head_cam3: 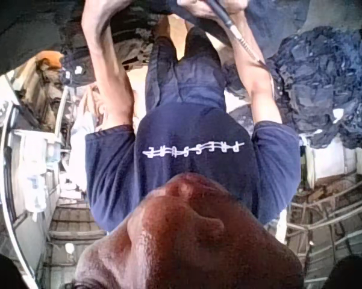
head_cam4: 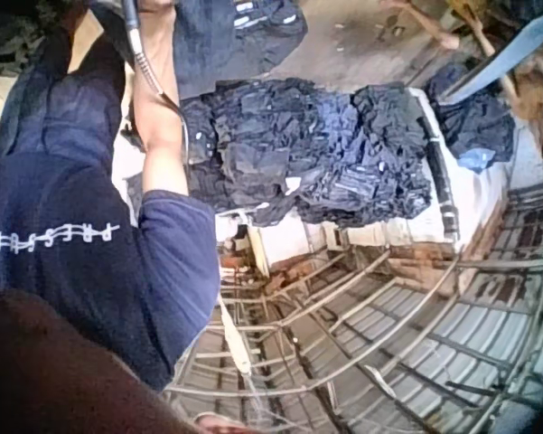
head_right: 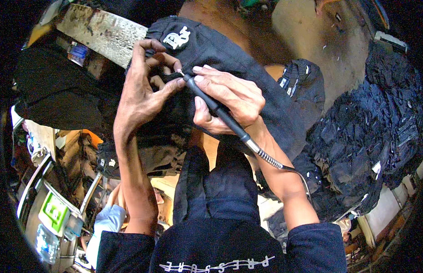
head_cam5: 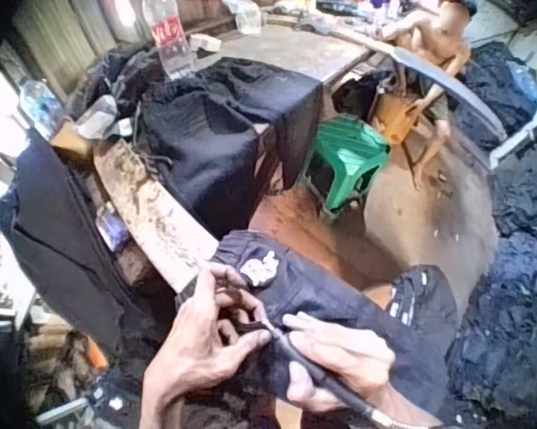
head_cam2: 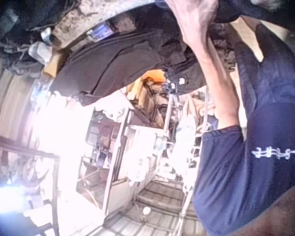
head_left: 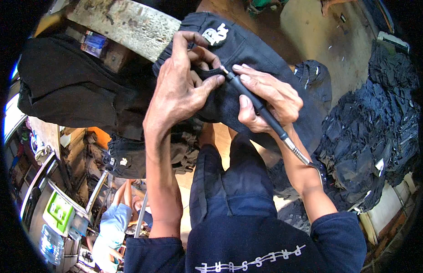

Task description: The person uses a seam ripper to remove stitching from the seams of black pants. They repeatedly pick up pants from a pile, hold them on a wooden board, and scrape the tool along the seams to remove threads.

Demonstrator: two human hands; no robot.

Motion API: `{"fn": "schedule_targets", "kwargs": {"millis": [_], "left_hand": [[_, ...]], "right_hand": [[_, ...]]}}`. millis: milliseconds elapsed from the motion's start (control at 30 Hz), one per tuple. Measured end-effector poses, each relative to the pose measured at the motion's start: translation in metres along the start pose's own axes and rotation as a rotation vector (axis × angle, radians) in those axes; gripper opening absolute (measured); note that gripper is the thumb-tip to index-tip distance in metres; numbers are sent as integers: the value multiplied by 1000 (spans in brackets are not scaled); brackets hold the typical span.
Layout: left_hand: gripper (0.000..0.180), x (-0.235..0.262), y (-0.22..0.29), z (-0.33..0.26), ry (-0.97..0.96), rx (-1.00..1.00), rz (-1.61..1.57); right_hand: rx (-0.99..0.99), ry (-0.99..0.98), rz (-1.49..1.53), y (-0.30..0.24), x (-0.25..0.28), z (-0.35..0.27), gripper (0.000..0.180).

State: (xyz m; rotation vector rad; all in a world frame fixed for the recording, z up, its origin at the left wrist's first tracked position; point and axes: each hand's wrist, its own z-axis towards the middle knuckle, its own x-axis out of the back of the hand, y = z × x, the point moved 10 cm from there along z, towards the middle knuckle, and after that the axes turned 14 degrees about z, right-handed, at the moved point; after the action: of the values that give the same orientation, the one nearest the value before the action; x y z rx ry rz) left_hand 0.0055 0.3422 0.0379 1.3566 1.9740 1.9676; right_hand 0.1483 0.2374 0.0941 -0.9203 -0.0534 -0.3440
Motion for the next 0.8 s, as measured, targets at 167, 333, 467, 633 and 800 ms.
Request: {"fn": "schedule_targets", "kwargs": {"millis": [167, 333, 467, 633, 800], "left_hand": [[71, -5, -10, -4, -61, 105, -80], [72, -4, -8, -3, -34, 84, -118], [74, -5, -6, -2, -23, 49, -111], [76, -6, -9, -3, -30, 39, -107], [77, -6, -10, -4, -5, 54, -118]], "right_hand": [[-15, -46, 7, 1, -2, -4, 29], [-20, -42, 7, 4, -3, -6, 28], [-26, -24, 32, 6, -3, -6, 30], [-51, -35, 21, 7, -2, -5, 30], [-40, -62, 16, 5, -3, -5, 30]]}}
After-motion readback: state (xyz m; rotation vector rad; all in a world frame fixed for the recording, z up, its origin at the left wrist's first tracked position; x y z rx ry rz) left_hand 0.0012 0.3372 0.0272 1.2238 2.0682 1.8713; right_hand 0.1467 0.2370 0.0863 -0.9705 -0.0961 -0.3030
